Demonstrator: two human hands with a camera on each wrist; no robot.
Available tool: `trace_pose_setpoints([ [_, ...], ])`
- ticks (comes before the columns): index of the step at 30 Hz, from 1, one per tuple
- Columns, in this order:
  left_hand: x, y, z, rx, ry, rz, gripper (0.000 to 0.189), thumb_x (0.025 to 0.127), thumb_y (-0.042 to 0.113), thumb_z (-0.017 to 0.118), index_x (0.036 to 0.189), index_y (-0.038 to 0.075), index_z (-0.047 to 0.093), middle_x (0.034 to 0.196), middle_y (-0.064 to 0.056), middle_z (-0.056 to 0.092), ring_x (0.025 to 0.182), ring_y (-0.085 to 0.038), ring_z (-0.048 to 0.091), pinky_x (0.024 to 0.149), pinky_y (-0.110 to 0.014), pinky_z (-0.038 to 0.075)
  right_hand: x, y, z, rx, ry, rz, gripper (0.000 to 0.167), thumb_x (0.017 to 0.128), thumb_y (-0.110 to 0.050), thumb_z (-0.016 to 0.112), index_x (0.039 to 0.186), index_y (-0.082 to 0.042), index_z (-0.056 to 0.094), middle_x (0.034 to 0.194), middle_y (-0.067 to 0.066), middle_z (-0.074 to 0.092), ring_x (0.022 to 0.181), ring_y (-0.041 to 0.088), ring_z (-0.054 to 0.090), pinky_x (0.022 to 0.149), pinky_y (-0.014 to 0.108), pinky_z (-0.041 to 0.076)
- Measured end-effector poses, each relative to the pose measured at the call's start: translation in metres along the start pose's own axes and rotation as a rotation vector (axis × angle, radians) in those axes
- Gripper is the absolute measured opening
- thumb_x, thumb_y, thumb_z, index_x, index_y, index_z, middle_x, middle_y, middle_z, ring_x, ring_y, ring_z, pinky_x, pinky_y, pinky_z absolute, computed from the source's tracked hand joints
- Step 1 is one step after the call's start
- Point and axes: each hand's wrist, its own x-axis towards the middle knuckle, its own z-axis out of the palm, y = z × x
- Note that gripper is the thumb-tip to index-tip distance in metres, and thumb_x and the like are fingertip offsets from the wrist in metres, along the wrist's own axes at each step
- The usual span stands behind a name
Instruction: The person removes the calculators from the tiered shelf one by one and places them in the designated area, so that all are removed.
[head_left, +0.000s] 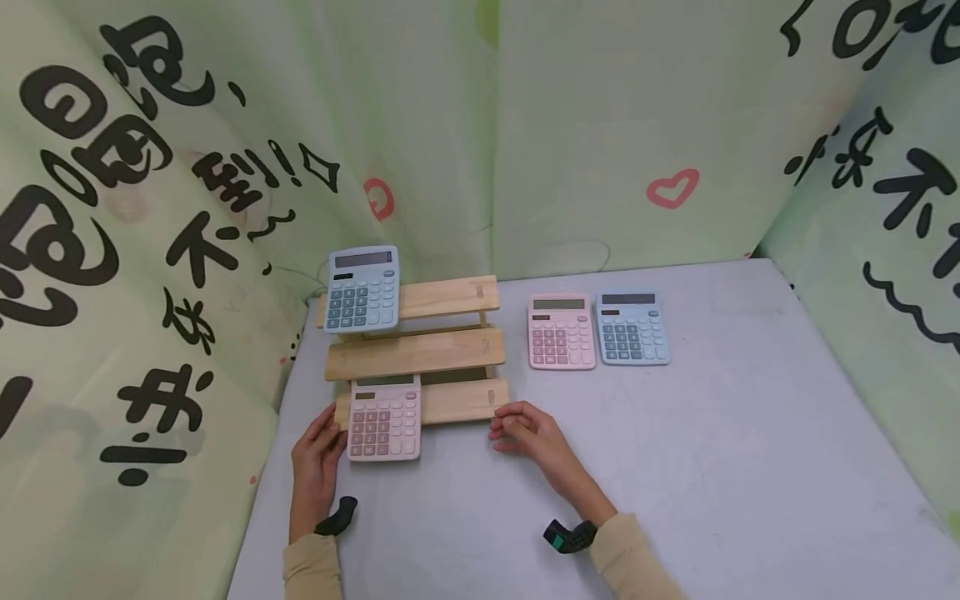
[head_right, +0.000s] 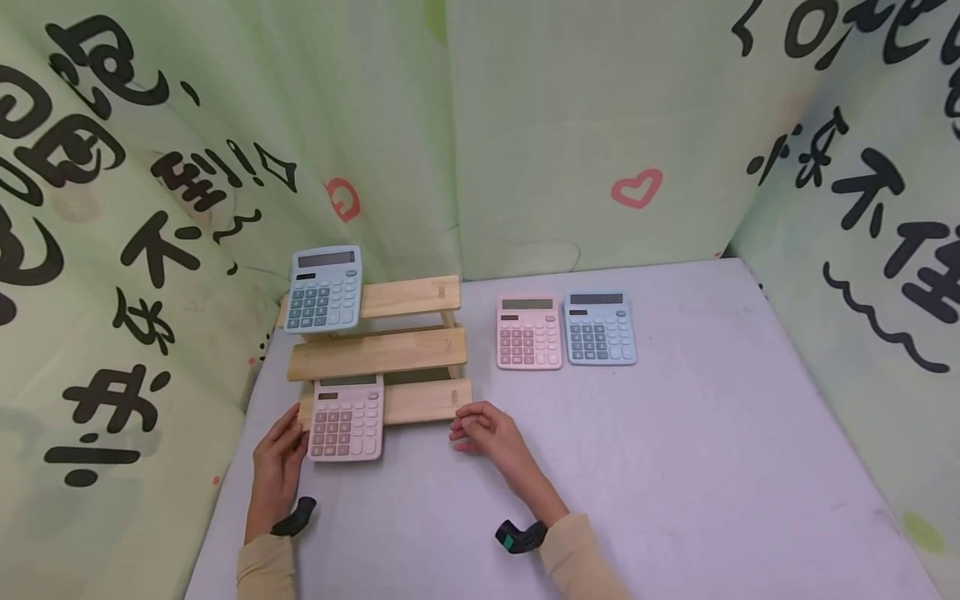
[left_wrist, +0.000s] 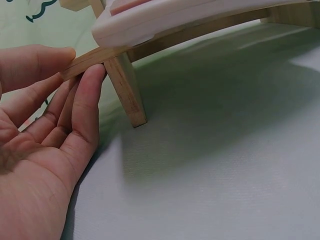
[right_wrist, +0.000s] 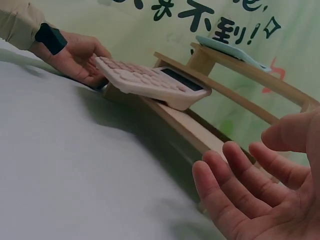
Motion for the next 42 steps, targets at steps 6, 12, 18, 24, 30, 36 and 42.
trace_pose_setpoints([
  [6, 0.002, 0.000, 0.000, -0.018, 0.028, -0.027, 0.046, 0.104, 0.003, 0.060, 0.150, 0.006, 0.055, 0.124, 0.004, 0.067, 0.105, -0.008, 0.064, 0.086, -0.019, 0.058, 0.010, -0.019, 0.012, 0.004, -0.048, -0.038, 0.045, 0.108, -0.024, 0.058, 0.142, 0.006, 0.051, 0.136, 0.029, 0.062, 0.112, 0.020, 0.071, 0.097, 0.036, 0.061],
  [12, 0.002, 0.000, 0.000, -0.015, 0.031, -0.017, 0.044, 0.104, 0.003, 0.060, 0.148, 0.007, 0.058, 0.122, 0.003, 0.067, 0.104, -0.008, 0.064, 0.086, -0.019, 0.058, 0.022, -0.039, 0.028, 0.045, -0.101, -0.080, 0.047, 0.109, -0.025, 0.056, 0.146, 0.003, 0.050, 0.140, 0.024, 0.063, 0.117, 0.022, 0.071, 0.101, 0.038, 0.059],
  [18, 0.002, 0.000, 0.000, -0.003, 0.044, -0.028, 0.047, 0.104, 0.006, 0.062, 0.150, 0.008, 0.056, 0.124, 0.004, 0.067, 0.104, -0.008, 0.065, 0.087, -0.019, 0.057, 0.037, -0.058, 0.044, 0.130, -0.172, -0.120, 0.048, 0.110, -0.024, 0.053, 0.151, 0.000, 0.046, 0.150, 0.025, 0.056, 0.129, 0.028, 0.066, 0.108, 0.042, 0.055],
  [24, 0.001, 0.001, 0.001, 0.007, 0.031, -0.036, 0.049, 0.105, 0.007, 0.061, 0.153, 0.006, 0.052, 0.125, 0.004, 0.066, 0.105, -0.008, 0.064, 0.088, -0.019, 0.057, 0.051, -0.069, 0.057, 0.219, -0.194, -0.124, 0.049, 0.111, -0.018, 0.050, 0.154, 0.003, 0.042, 0.153, 0.027, 0.052, 0.141, 0.041, 0.055, 0.111, 0.039, 0.052],
  [30, -0.001, 0.003, 0.001, 0.014, 0.025, -0.033, 0.049, 0.105, 0.009, 0.061, 0.153, 0.008, 0.051, 0.126, 0.005, 0.066, 0.102, -0.006, 0.064, 0.088, -0.018, 0.057, 0.070, -0.081, 0.076, 0.288, -0.172, -0.098, 0.048, 0.111, -0.016, 0.050, 0.154, 0.003, 0.044, 0.154, 0.025, 0.053, 0.142, 0.040, 0.054, 0.111, 0.039, 0.052],
  [36, -0.001, 0.003, 0.002, -0.007, 0.021, -0.046, 0.049, 0.105, 0.008, 0.061, 0.153, 0.008, 0.052, 0.126, 0.005, 0.067, 0.103, -0.007, 0.065, 0.088, -0.018, 0.057, 0.086, -0.091, 0.093, 0.305, -0.172, -0.049, 0.049, 0.111, -0.019, 0.051, 0.154, 0.003, 0.045, 0.156, 0.026, 0.050, 0.141, 0.037, 0.056, 0.109, 0.039, 0.054],
  [42, 0.000, 0.001, -0.001, -0.021, 0.017, -0.041, 0.047, 0.105, 0.007, 0.060, 0.151, 0.009, 0.054, 0.125, 0.005, 0.067, 0.105, -0.006, 0.065, 0.088, -0.018, 0.057, 0.099, -0.097, 0.106, 0.335, -0.152, -0.007, 0.047, 0.110, -0.020, 0.053, 0.153, 0.001, 0.047, 0.156, 0.027, 0.050, 0.141, 0.036, 0.056, 0.108, 0.039, 0.054],
])
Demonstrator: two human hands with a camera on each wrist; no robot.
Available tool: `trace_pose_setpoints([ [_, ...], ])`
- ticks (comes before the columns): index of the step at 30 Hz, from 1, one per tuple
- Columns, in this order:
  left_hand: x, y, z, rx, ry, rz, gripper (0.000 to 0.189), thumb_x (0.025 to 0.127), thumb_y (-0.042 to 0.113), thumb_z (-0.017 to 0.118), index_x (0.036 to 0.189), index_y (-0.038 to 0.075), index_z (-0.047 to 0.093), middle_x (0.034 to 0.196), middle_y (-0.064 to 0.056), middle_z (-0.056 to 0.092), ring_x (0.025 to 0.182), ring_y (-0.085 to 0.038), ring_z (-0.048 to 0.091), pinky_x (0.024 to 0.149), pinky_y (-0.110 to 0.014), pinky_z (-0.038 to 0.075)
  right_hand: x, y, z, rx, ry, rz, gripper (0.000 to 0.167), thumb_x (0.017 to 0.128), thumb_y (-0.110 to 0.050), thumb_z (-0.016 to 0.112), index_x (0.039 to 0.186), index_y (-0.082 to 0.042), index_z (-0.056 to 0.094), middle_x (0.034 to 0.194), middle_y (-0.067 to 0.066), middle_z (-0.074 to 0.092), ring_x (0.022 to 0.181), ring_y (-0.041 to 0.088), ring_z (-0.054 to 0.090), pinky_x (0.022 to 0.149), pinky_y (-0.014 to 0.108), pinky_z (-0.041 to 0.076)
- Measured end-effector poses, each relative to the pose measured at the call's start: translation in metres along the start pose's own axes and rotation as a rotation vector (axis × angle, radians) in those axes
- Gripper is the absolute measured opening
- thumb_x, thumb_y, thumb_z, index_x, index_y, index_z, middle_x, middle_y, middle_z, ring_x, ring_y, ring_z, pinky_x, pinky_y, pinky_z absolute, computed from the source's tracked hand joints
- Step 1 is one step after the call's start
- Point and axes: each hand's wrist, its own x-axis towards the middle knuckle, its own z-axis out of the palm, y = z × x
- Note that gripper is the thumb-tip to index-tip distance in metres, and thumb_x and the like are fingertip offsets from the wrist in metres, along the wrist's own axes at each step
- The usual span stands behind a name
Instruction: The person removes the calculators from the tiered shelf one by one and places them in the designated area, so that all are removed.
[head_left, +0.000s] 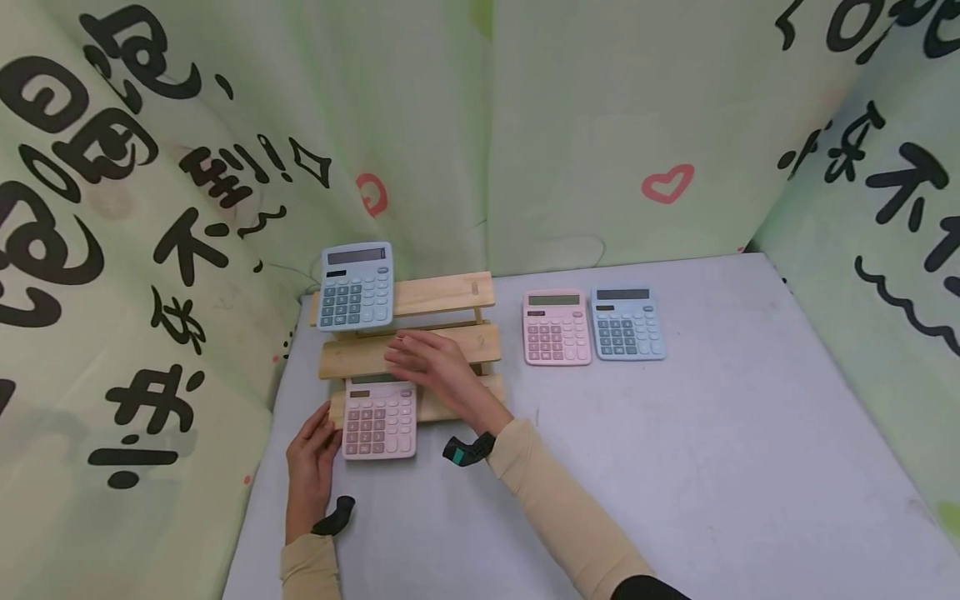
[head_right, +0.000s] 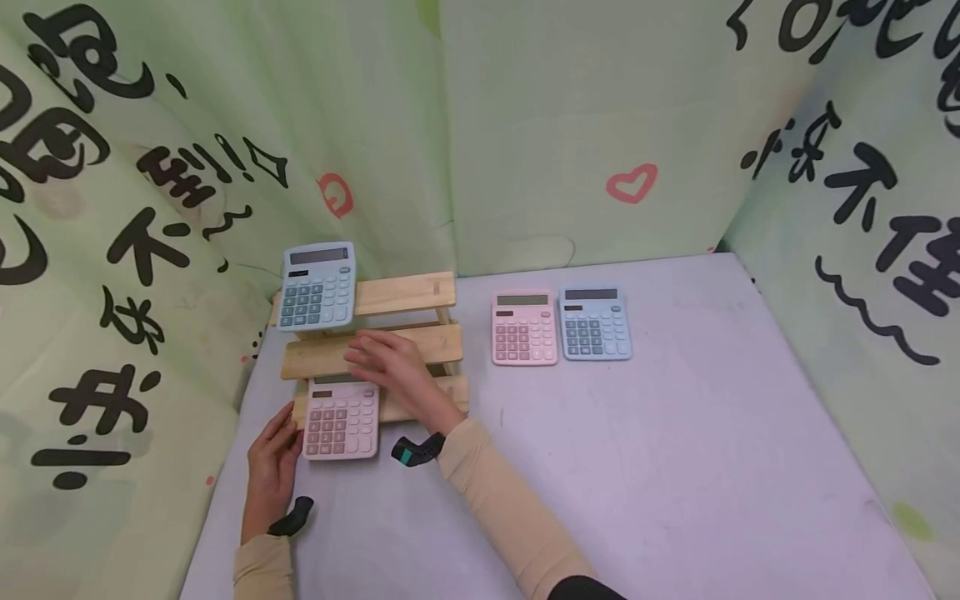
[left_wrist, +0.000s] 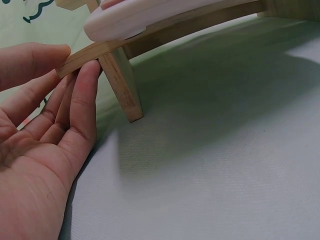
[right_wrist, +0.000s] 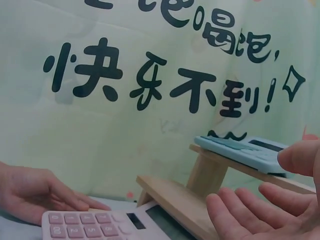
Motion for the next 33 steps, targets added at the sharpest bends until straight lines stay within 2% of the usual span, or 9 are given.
trace_pose_setpoints([
  [8, 0.000, 0.000, 0.001, 0.007, 0.019, -0.015, 0.045, 0.105, 0.007, 0.060, 0.150, 0.010, 0.056, 0.123, 0.004, 0.063, 0.103, -0.007, 0.063, 0.089, -0.018, 0.057, 0.012, -0.007, 0.012, 0.040, 0.010, 0.044, 0.049, 0.111, -0.022, 0.052, 0.153, 0.002, 0.044, 0.157, 0.028, 0.048, 0.141, 0.037, 0.056, 0.111, 0.043, 0.052],
  [16, 0.000, 0.001, 0.001, 0.025, 0.008, -0.012, 0.047, 0.106, 0.009, 0.060, 0.153, 0.010, 0.053, 0.124, 0.004, 0.062, 0.106, -0.007, 0.062, 0.090, -0.018, 0.056, 0.020, -0.009, 0.026, 0.100, 0.128, 0.052, 0.037, 0.110, -0.020, 0.055, 0.142, -0.002, 0.057, 0.148, 0.026, 0.057, 0.134, 0.036, 0.063, 0.106, 0.043, 0.056],
  [23, -0.001, 0.001, -0.001, 0.014, -0.007, 0.008, 0.044, 0.105, 0.009, 0.061, 0.148, 0.011, 0.058, 0.122, 0.004, 0.062, 0.101, -0.006, 0.063, 0.089, -0.018, 0.057, 0.030, -0.007, 0.038, 0.134, 0.257, 0.036, 0.031, 0.107, -0.020, 0.061, 0.132, -0.003, 0.065, 0.132, 0.021, 0.068, 0.115, 0.026, 0.074, 0.099, 0.041, 0.060],
  [27, -0.002, 0.001, 0.001, 0.009, -0.013, 0.016, 0.044, 0.105, 0.008, 0.061, 0.149, 0.010, 0.057, 0.122, 0.005, 0.065, 0.101, -0.006, 0.064, 0.088, -0.018, 0.057, 0.033, -0.008, 0.040, 0.136, 0.314, 0.028, 0.029, 0.107, -0.016, 0.060, 0.131, -0.002, 0.066, 0.125, 0.018, 0.071, 0.102, 0.020, 0.076, 0.096, 0.038, 0.061],
  [33, -0.002, 0.000, 0.003, -0.003, 0.005, 0.015, 0.043, 0.104, 0.007, 0.063, 0.146, 0.010, 0.060, 0.123, 0.004, 0.069, 0.104, -0.008, 0.066, 0.087, -0.019, 0.057, 0.031, -0.008, 0.040, 0.107, 0.319, 0.003, 0.027, 0.107, -0.012, 0.059, 0.129, 0.001, 0.065, 0.128, 0.023, 0.071, 0.093, 0.016, 0.076, 0.092, 0.038, 0.062],
])
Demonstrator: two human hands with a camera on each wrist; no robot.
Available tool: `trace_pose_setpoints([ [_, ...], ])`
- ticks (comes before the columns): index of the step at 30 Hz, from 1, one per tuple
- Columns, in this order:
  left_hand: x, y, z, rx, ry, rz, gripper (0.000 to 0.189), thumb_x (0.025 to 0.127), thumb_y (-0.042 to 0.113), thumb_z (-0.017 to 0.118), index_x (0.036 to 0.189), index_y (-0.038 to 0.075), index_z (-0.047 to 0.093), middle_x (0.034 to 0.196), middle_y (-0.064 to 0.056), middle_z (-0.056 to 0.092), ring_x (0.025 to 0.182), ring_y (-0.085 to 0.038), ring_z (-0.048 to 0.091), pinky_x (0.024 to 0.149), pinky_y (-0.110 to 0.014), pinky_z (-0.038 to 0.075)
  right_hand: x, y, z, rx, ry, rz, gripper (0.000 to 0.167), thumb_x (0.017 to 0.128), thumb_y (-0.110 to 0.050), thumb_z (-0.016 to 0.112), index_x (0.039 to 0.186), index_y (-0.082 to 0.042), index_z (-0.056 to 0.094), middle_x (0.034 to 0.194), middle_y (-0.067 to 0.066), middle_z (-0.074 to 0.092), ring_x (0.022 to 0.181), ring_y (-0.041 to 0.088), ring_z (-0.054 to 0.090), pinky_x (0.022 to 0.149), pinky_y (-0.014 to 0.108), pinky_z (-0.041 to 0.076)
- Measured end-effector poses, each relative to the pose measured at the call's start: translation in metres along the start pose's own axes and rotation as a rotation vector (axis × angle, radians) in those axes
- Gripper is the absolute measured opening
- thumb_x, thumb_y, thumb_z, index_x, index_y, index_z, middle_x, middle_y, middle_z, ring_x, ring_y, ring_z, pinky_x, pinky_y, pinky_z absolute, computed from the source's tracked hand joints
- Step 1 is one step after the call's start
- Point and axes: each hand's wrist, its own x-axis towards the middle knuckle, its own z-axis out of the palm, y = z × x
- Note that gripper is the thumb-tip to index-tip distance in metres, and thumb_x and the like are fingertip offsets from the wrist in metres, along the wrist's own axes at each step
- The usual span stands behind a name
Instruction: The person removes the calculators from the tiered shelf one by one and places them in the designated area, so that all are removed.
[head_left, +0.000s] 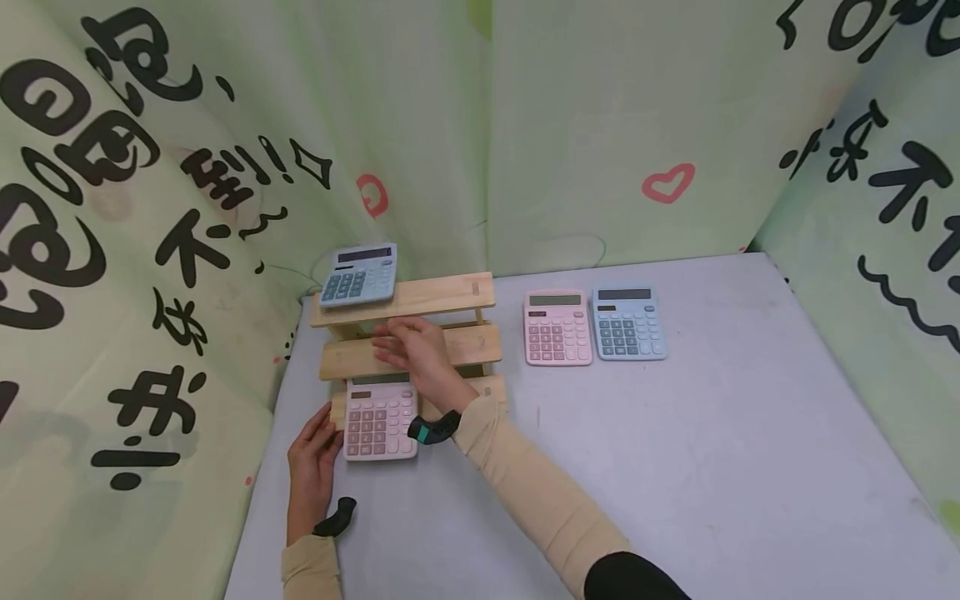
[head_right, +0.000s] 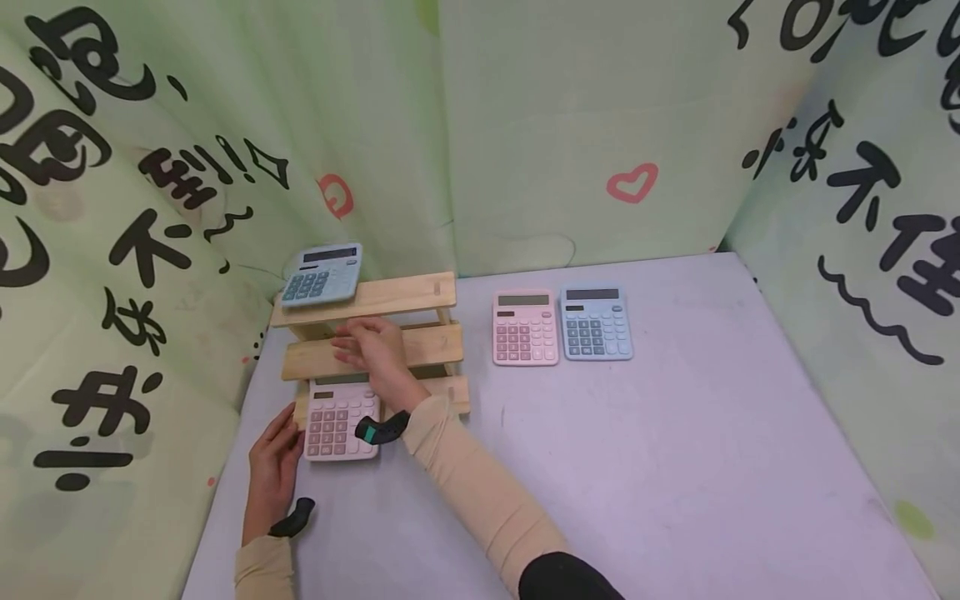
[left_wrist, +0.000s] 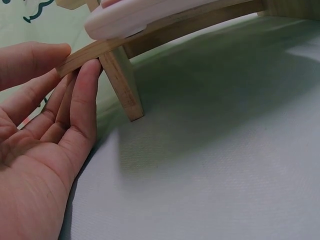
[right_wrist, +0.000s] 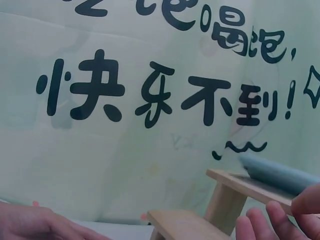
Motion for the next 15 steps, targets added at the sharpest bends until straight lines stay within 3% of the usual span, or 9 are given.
trace_pose_setpoints([
  [4, 0.000, -0.004, -0.001, 0.005, -0.023, -0.008, 0.041, 0.105, 0.006, 0.061, 0.145, 0.011, 0.061, 0.122, 0.005, 0.068, 0.103, -0.007, 0.065, 0.088, -0.019, 0.057, -0.006, -0.014, -0.012, -0.087, -0.030, -0.098, 0.024, 0.106, -0.014, 0.060, 0.125, 0.000, 0.066, 0.127, 0.021, 0.072, 0.095, 0.016, 0.077, 0.090, 0.036, 0.063],
  [10, 0.003, -0.004, -0.003, 0.014, -0.050, -0.005, 0.042, 0.104, 0.006, 0.061, 0.146, 0.010, 0.059, 0.123, 0.004, 0.068, 0.105, -0.007, 0.064, 0.088, -0.019, 0.057, -0.005, -0.069, -0.042, -0.114, 0.031, -0.322, 0.021, 0.105, -0.014, 0.062, 0.121, 0.000, 0.063, 0.121, 0.020, 0.074, 0.094, 0.016, 0.076, 0.085, 0.033, 0.064],
  [15, 0.004, 0.000, -0.003, 0.026, -0.022, -0.011, 0.043, 0.105, 0.006, 0.060, 0.147, 0.010, 0.058, 0.121, 0.005, 0.066, 0.104, -0.007, 0.063, 0.087, -0.019, 0.056, 0.004, -0.089, -0.060, -0.160, 0.022, -0.298, 0.024, 0.106, -0.011, 0.061, 0.123, 0.005, 0.062, 0.120, 0.022, 0.074, 0.090, 0.016, 0.077, 0.084, 0.032, 0.064],
])
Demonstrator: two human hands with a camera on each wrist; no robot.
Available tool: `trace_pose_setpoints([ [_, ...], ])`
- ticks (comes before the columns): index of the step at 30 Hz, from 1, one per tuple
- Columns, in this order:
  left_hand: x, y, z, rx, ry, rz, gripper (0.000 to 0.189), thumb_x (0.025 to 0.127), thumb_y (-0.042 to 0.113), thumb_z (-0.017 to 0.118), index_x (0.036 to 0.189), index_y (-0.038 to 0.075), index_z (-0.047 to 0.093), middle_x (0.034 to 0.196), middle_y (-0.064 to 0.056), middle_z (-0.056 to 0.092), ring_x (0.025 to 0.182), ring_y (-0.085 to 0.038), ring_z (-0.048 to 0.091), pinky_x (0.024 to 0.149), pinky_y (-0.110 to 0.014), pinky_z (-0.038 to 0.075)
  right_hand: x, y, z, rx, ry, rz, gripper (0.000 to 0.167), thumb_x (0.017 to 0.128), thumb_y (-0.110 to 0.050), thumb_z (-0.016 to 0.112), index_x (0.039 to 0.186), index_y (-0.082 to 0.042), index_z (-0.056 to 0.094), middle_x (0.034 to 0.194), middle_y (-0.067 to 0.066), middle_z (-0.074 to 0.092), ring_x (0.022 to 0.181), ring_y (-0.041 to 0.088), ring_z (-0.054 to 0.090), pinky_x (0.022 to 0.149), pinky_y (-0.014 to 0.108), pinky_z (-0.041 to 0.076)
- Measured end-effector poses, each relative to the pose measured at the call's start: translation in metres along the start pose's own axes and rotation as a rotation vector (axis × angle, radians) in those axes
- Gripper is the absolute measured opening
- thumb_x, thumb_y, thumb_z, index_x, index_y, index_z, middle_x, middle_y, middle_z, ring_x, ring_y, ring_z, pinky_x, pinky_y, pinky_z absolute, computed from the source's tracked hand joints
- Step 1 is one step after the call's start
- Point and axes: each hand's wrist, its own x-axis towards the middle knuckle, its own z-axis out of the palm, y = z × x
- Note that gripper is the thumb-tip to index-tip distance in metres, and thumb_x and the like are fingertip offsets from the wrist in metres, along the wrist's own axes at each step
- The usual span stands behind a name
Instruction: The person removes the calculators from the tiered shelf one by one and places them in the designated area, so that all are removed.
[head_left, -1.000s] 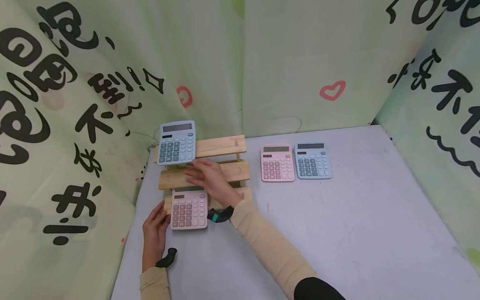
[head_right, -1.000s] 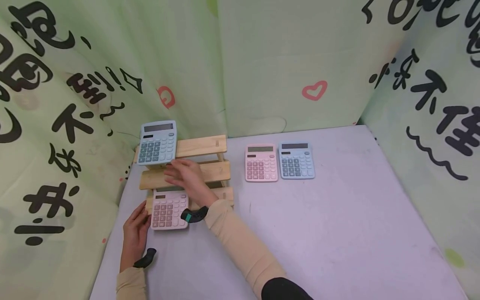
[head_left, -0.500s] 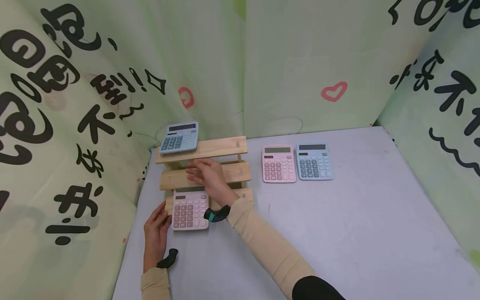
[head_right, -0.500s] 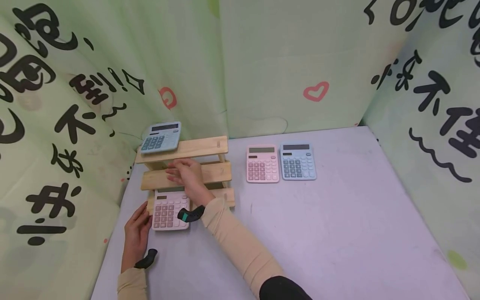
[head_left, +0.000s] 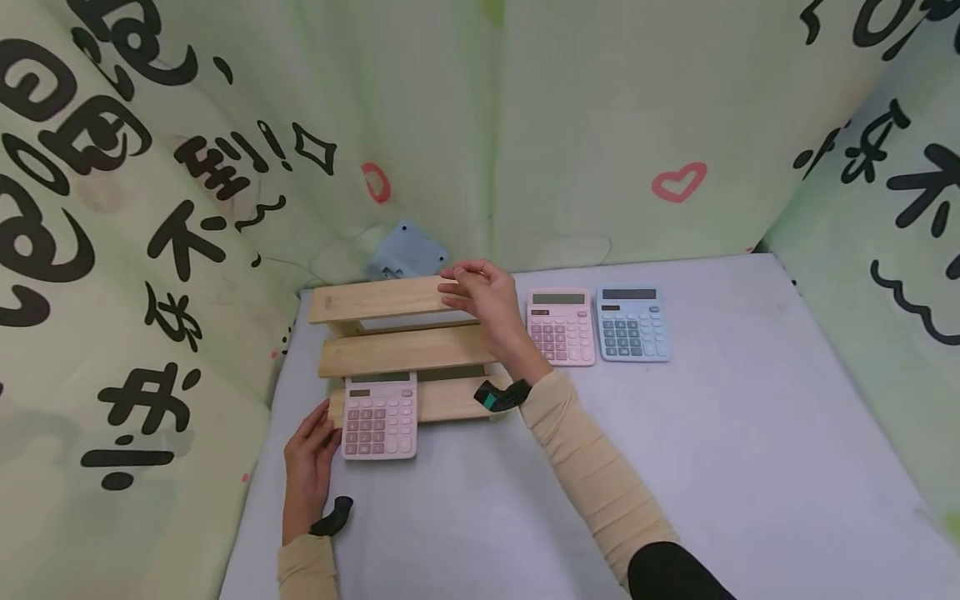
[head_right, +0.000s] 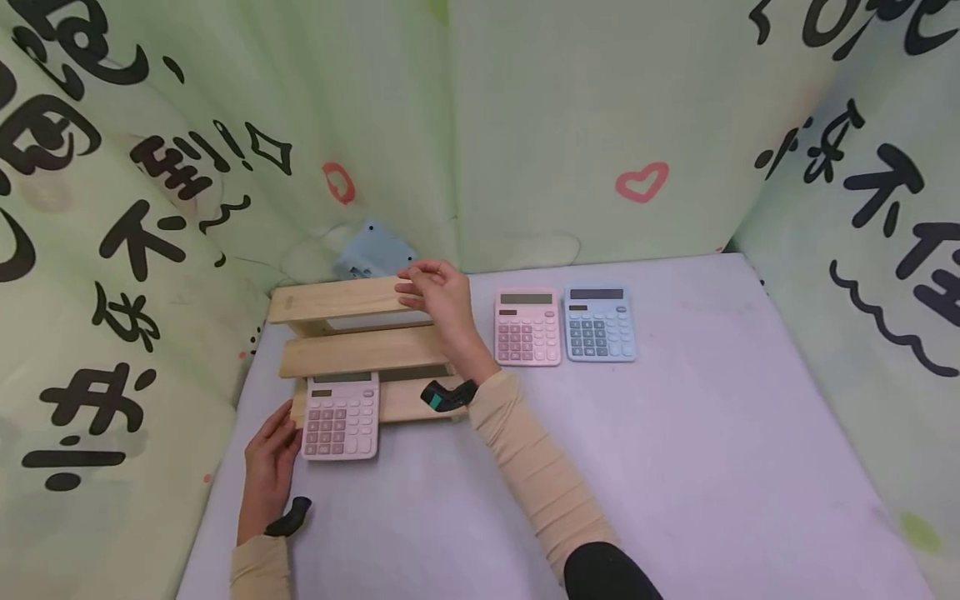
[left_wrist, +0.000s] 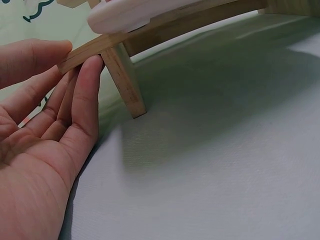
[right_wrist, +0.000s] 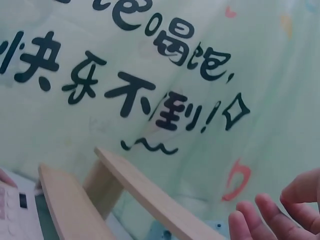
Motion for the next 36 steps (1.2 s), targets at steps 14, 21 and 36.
trace_pose_setpoints([
  [14, -0.001, 0.004, -0.003, 0.013, 0.014, -0.015, 0.049, 0.105, 0.007, 0.060, 0.153, 0.008, 0.051, 0.126, 0.004, 0.065, 0.109, -0.007, 0.064, 0.090, -0.018, 0.056, 0.030, -0.012, -0.049, -0.195, 0.022, -0.033, 0.024, 0.107, -0.015, 0.060, 0.124, 0.000, 0.063, 0.126, 0.022, 0.071, 0.101, 0.021, 0.075, 0.089, 0.031, 0.062],
  [21, -0.001, 0.004, 0.000, -0.007, 0.033, -0.022, 0.049, 0.104, 0.007, 0.062, 0.152, 0.006, 0.052, 0.124, 0.003, 0.068, 0.107, -0.008, 0.065, 0.088, -0.019, 0.057, 0.053, -0.017, -0.055, -0.351, -0.051, -0.047, 0.026, 0.107, -0.014, 0.059, 0.128, 0.000, 0.064, 0.124, 0.016, 0.072, 0.104, 0.025, 0.073, 0.082, 0.027, 0.062],
  [36, -0.003, 0.002, 0.001, -0.085, -0.001, 0.044, 0.036, 0.104, -0.003, 0.057, 0.136, 0.008, 0.067, 0.116, 0.000, 0.071, 0.098, -0.010, 0.066, 0.081, -0.021, 0.058, 0.105, 0.004, -0.080, -0.718, -0.304, -0.011, 0.037, 0.108, -0.019, 0.058, 0.140, -0.002, 0.060, 0.138, 0.015, 0.066, 0.123, 0.029, 0.063, 0.098, 0.042, 0.055],
])
